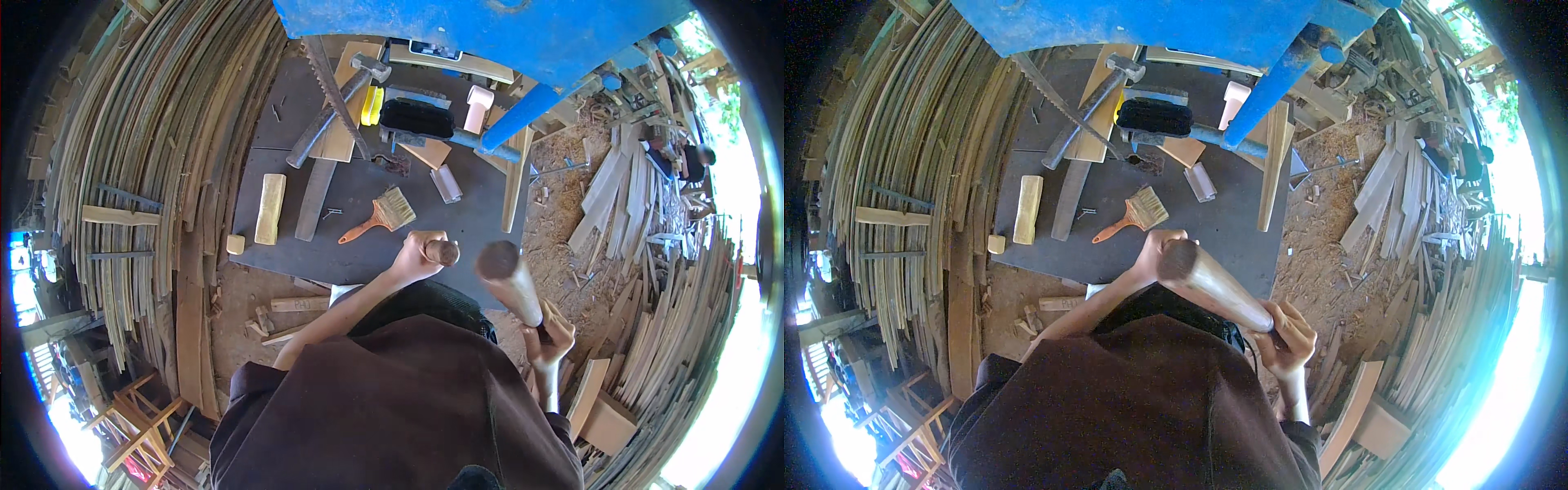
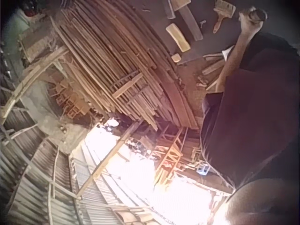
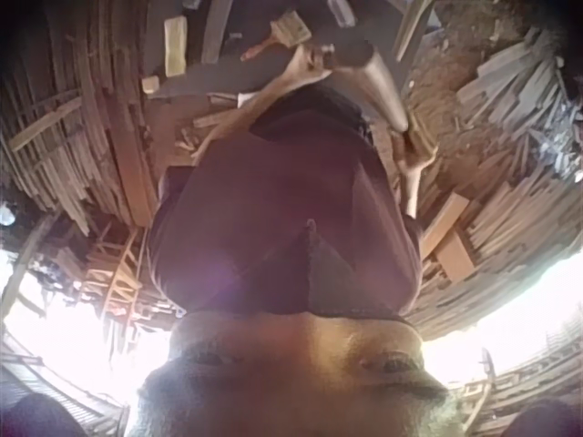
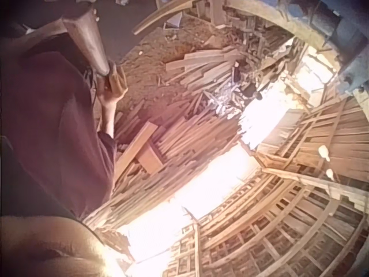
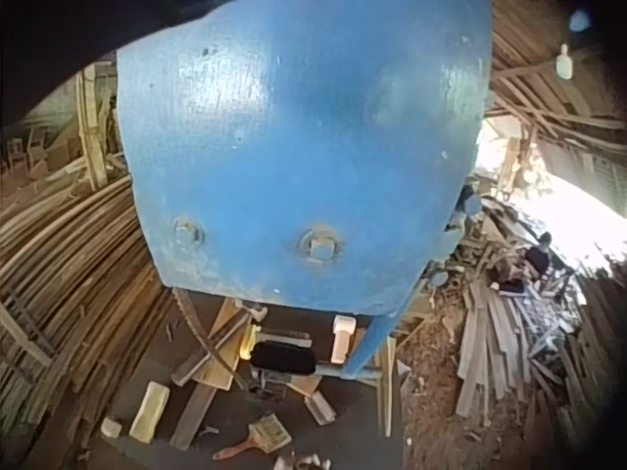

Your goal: The person uses a wooden mallet to repeatedly strike a small cylindrical piece of wood held in their left hand. After striking the wood, the person places the mallet down and uses a brush to sweep the surface of the workbench.

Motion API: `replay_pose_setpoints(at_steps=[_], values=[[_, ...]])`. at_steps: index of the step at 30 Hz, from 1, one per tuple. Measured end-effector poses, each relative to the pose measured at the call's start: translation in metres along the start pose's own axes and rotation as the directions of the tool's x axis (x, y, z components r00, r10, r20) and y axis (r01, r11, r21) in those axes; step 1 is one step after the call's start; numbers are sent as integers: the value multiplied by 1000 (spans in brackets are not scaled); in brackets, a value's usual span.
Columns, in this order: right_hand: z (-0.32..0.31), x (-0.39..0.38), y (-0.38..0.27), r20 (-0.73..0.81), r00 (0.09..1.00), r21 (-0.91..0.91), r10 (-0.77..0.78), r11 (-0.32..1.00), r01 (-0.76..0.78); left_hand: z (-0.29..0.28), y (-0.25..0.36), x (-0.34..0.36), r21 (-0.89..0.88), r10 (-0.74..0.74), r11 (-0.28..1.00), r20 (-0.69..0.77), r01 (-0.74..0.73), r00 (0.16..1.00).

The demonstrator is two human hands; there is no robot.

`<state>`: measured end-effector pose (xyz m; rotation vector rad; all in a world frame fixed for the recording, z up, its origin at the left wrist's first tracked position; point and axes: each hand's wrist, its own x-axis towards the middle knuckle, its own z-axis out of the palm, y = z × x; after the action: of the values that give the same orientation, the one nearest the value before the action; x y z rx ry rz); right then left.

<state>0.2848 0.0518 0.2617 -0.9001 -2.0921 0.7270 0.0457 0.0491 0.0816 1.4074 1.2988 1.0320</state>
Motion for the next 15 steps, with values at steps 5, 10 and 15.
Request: replay_pose_setpoints(at_steps=[5, 10, 15], values=[[6, -5, 11, 196, 969, -186, 153, 976, -117, 20, -32, -2, -142, 107, 980, -197, -136, 975], [8, -9, 16, -28, 999, 17, -30, 999, 31, -2, 10, 0, -65, 26, 998, -19, -27, 1000], [7, -7, 15, 225, 966, -253, 130, 965, -71, 11, -25, 1, -20, 77, 997, -152, -81, 985]])
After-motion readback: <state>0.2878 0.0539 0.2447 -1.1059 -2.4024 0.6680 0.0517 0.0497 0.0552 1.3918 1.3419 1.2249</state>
